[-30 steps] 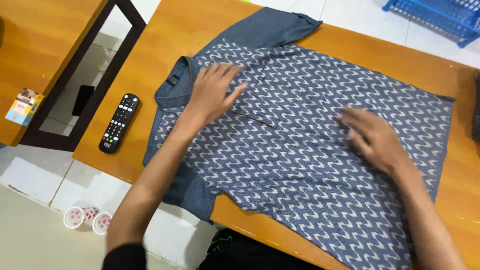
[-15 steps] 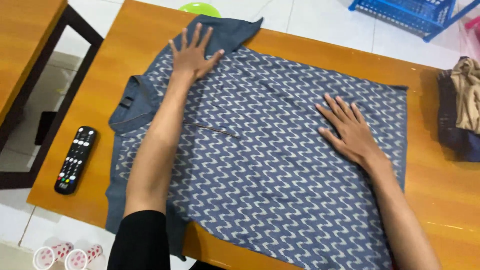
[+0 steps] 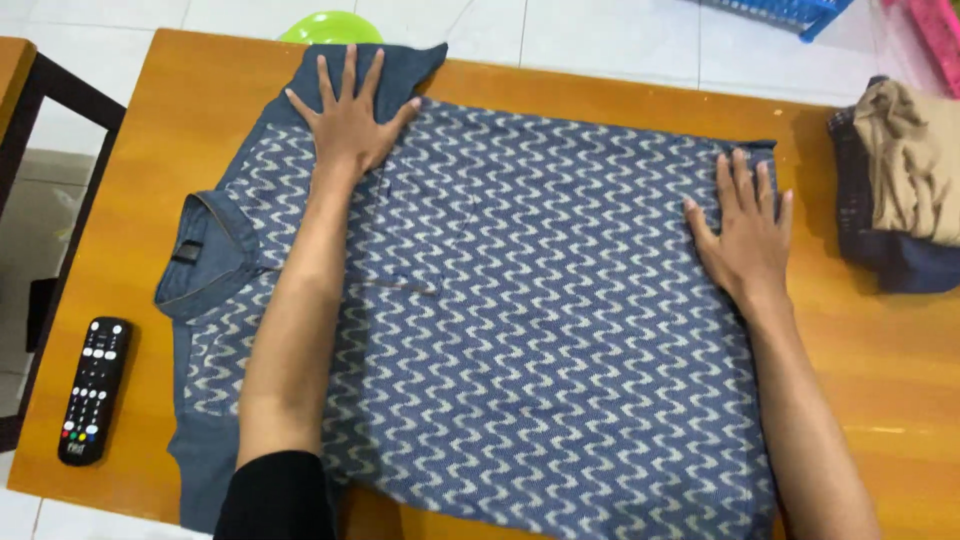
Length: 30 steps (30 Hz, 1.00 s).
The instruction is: Folding a patterned shirt on a wooden table
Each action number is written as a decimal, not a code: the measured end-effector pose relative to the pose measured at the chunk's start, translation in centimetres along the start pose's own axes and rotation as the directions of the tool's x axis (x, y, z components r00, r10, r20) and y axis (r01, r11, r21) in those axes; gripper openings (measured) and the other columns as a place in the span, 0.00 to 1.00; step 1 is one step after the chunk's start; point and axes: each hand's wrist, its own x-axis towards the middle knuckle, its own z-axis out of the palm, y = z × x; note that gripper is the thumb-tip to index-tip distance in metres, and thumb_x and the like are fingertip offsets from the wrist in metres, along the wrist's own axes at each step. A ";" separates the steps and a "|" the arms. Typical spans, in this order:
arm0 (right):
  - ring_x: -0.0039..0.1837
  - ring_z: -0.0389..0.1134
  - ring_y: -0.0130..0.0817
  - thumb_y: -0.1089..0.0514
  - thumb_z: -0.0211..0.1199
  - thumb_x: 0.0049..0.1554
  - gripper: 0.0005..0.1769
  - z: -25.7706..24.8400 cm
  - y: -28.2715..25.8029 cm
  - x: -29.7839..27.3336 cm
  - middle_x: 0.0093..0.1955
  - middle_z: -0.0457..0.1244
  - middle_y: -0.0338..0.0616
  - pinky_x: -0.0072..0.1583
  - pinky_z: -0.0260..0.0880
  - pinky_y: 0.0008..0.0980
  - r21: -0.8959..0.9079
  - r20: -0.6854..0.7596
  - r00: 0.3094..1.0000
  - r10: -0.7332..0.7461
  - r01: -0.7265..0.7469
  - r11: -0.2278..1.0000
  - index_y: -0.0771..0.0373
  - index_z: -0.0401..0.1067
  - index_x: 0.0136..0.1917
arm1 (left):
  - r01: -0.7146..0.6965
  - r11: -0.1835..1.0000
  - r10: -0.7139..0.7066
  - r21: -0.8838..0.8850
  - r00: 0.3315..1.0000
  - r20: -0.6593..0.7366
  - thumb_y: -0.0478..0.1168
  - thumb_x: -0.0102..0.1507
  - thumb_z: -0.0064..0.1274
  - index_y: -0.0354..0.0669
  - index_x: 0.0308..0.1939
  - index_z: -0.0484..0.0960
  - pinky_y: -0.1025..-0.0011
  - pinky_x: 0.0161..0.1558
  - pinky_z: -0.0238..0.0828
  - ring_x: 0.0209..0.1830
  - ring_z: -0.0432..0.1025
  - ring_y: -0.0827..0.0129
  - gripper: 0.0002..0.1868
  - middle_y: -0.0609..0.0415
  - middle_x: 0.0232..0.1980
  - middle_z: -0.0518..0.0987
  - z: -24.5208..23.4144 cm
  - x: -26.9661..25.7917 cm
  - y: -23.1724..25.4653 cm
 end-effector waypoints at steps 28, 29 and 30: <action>0.86 0.37 0.45 0.31 0.37 0.70 0.37 4.6 -7.1 -0.7 0.88 0.40 0.42 0.80 0.32 0.59 -0.065 -0.029 0.942 -0.336 0.333 0.941 0.46 0.49 0.85 | -0.230 0.972 0.233 -0.055 0.971 0.053 0.67 0.71 0.30 0.55 0.83 0.47 0.36 0.76 0.19 0.85 0.32 0.50 0.41 0.48 0.86 0.41 1.1 -24.3 4.3; 0.86 0.37 0.45 0.33 0.38 0.71 0.36 4.0 -4.5 0.2 0.88 0.39 0.43 0.79 0.36 0.61 -0.089 -0.063 0.958 -0.280 0.274 0.958 0.46 0.46 0.86 | -0.259 0.965 0.259 -0.038 0.966 0.012 0.66 0.72 0.33 0.53 0.83 0.49 0.35 0.76 0.21 0.85 0.33 0.48 0.40 0.46 0.86 0.42 1.0 -23.6 4.1; 0.86 0.37 0.45 0.33 0.38 0.71 0.36 3.4 -2.4 1.4 0.88 0.39 0.43 0.79 0.36 0.61 -0.094 -0.088 0.954 -0.286 0.278 0.956 0.46 0.46 0.86 | -0.265 0.964 0.265 -0.030 0.964 -0.013 0.66 0.72 0.33 0.53 0.83 0.49 0.35 0.76 0.21 0.85 0.33 0.48 0.40 0.46 0.86 0.42 0.5 -22.9 4.3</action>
